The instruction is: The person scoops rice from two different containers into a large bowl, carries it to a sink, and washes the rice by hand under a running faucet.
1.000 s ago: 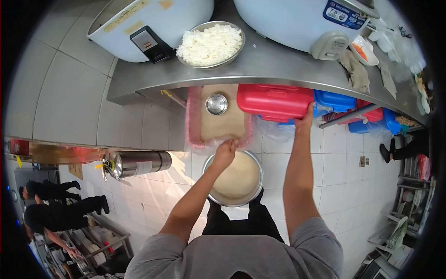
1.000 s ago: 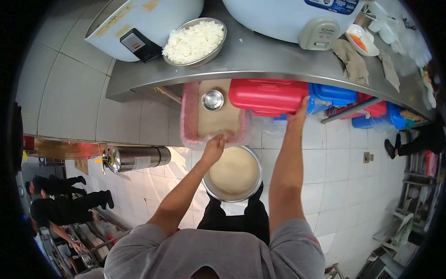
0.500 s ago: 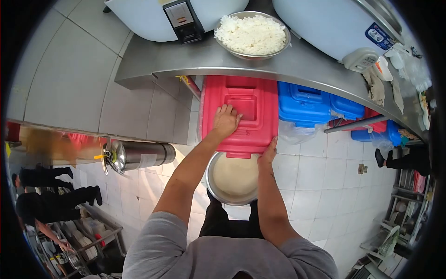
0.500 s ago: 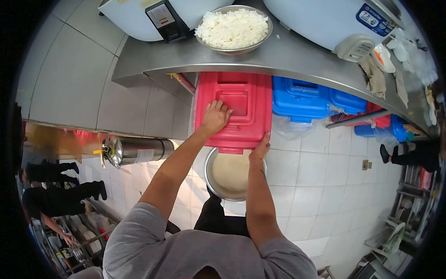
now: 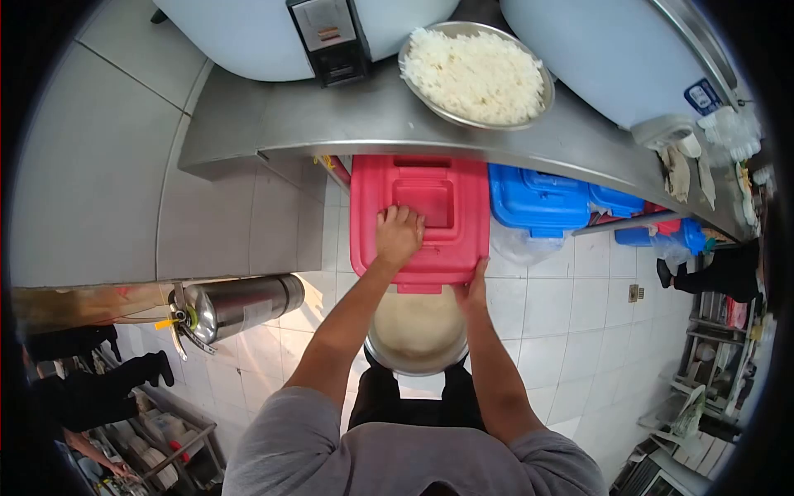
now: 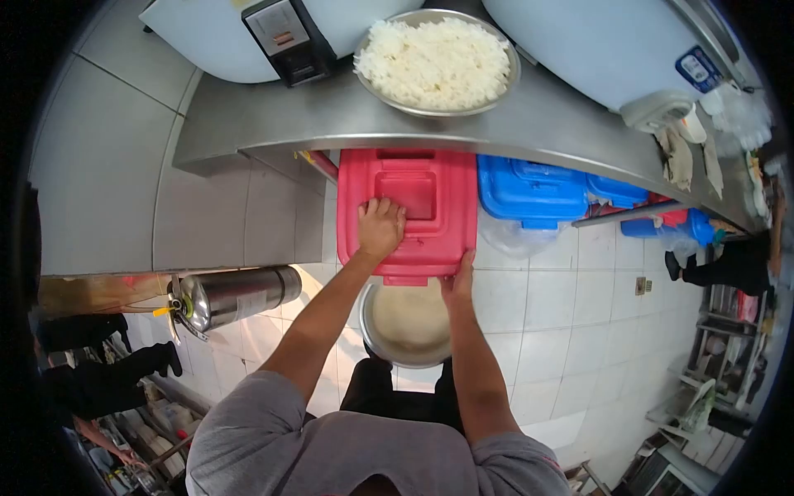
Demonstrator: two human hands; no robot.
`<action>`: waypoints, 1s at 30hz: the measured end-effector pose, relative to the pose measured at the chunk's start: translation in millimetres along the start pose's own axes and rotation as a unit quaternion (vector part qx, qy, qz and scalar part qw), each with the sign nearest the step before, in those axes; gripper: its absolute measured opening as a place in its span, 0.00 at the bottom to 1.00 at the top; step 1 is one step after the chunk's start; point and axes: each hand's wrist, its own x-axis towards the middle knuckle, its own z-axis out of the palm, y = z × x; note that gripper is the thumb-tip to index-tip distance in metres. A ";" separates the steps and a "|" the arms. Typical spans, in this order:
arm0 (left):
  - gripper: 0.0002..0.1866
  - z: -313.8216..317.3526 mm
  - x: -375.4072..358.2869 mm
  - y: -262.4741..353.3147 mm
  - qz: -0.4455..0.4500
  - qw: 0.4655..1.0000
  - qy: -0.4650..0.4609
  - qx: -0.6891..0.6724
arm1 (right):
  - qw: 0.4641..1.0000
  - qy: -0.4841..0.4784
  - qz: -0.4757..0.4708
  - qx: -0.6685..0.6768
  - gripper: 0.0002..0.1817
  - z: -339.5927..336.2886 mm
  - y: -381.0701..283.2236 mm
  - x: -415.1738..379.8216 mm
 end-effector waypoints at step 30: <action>0.16 101.0 172.8 -111.7 -0.182 0.952 -0.174 -0.175 | 0.995 0.010 0.062 -0.083 0.45 94.2 -43.7 165.8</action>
